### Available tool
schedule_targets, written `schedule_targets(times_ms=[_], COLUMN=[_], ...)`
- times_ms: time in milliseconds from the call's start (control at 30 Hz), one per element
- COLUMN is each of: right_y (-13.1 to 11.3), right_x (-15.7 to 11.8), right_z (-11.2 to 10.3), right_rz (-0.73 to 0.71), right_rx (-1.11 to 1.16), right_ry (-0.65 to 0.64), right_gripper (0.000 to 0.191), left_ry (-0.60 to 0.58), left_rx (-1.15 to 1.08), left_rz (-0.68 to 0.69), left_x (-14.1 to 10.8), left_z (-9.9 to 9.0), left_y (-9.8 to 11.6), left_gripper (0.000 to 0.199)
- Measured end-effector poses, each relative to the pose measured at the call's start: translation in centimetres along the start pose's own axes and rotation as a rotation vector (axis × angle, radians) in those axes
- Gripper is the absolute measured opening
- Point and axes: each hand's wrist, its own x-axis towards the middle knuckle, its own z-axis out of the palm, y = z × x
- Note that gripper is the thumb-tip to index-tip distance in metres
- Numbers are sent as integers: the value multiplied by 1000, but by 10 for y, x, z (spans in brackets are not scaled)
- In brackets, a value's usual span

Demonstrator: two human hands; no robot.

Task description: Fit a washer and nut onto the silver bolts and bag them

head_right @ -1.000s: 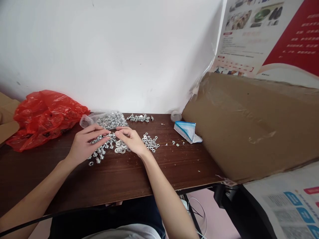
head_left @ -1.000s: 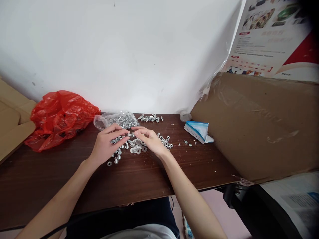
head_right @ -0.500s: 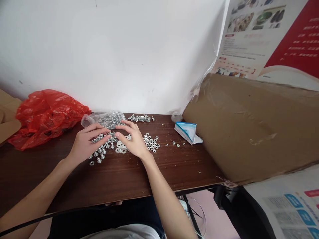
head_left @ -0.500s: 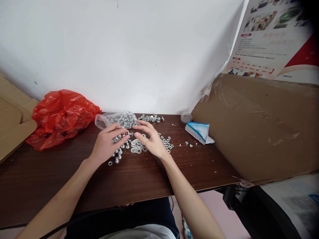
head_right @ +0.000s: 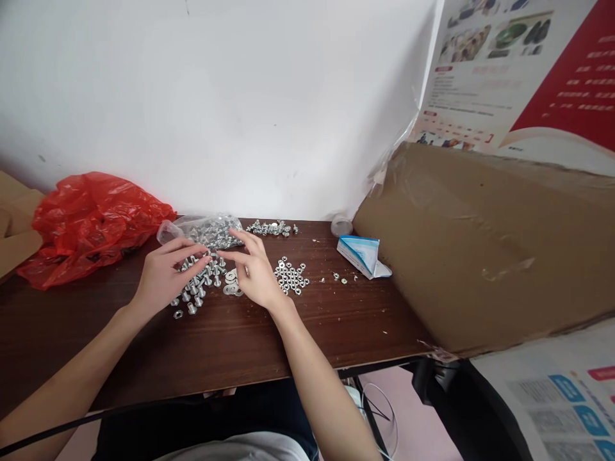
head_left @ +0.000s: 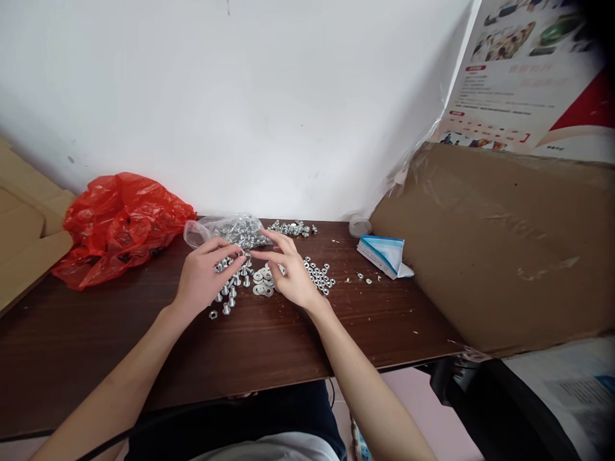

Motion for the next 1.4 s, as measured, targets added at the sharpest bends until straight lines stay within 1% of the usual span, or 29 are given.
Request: schedule_targets(times_ms=[133, 267, 433, 533, 600, 667, 733, 800, 900, 1000, 1067, 1133, 1200, 1300, 1400], right_y=[2, 4, 5, 5, 5, 5, 7, 9, 11, 11, 10, 9, 10, 14, 17], right_x=[0, 1, 1, 1, 0, 0, 0, 1, 1, 1, 1, 1, 1, 1, 1], right_z=[1, 3, 4, 4, 5, 5, 6, 6, 6, 6, 6, 6, 7, 9, 9], right_rz=[33, 11, 17, -27, -50, -44, -43, -51, -35, -26, -37, -34, -9, 29, 40], right_rx=[-1, -31, -128, -199, -222, -239, -251, -246, -215, -201, -196, -181, -165, -152, -119], right_ry=[47, 15, 86, 61, 76, 105, 97, 75, 103, 97, 76, 90, 111, 67, 54], right_gripper=[51, 56, 55, 55, 53, 56, 61, 63, 62, 68, 65, 59, 58, 60, 55], left_ry=[-5, -18, -17, -19, -16, -16, -20, -28, -29, -29, -32, -33, -35, -33, -22], left_rx=[-6, -20, -12, -5, -7, -16, -23, -26, -28, -33, -30, -24, -23, -32, -40], left_rz=[-5, -11, -20, -49, -61, -65, -67, -69, -66, -80, -93, -95, -90, -78, -69], left_x=[-1, -1, -1, 0, 0, 0, 0, 0, 0, 1, 1, 1, 1, 1, 1], left_z=[1, 2, 3, 1, 1, 1, 2, 2, 2, 1, 1, 1, 1, 1, 1], left_y=[-1, -3, -2, 1, 2, 2, 2, 2, 2, 3, 3, 3, 3, 3, 3], left_gripper=[18, 19, 20, 23, 24, 24, 24, 24, 23, 23, 24, 24, 24, 24, 23])
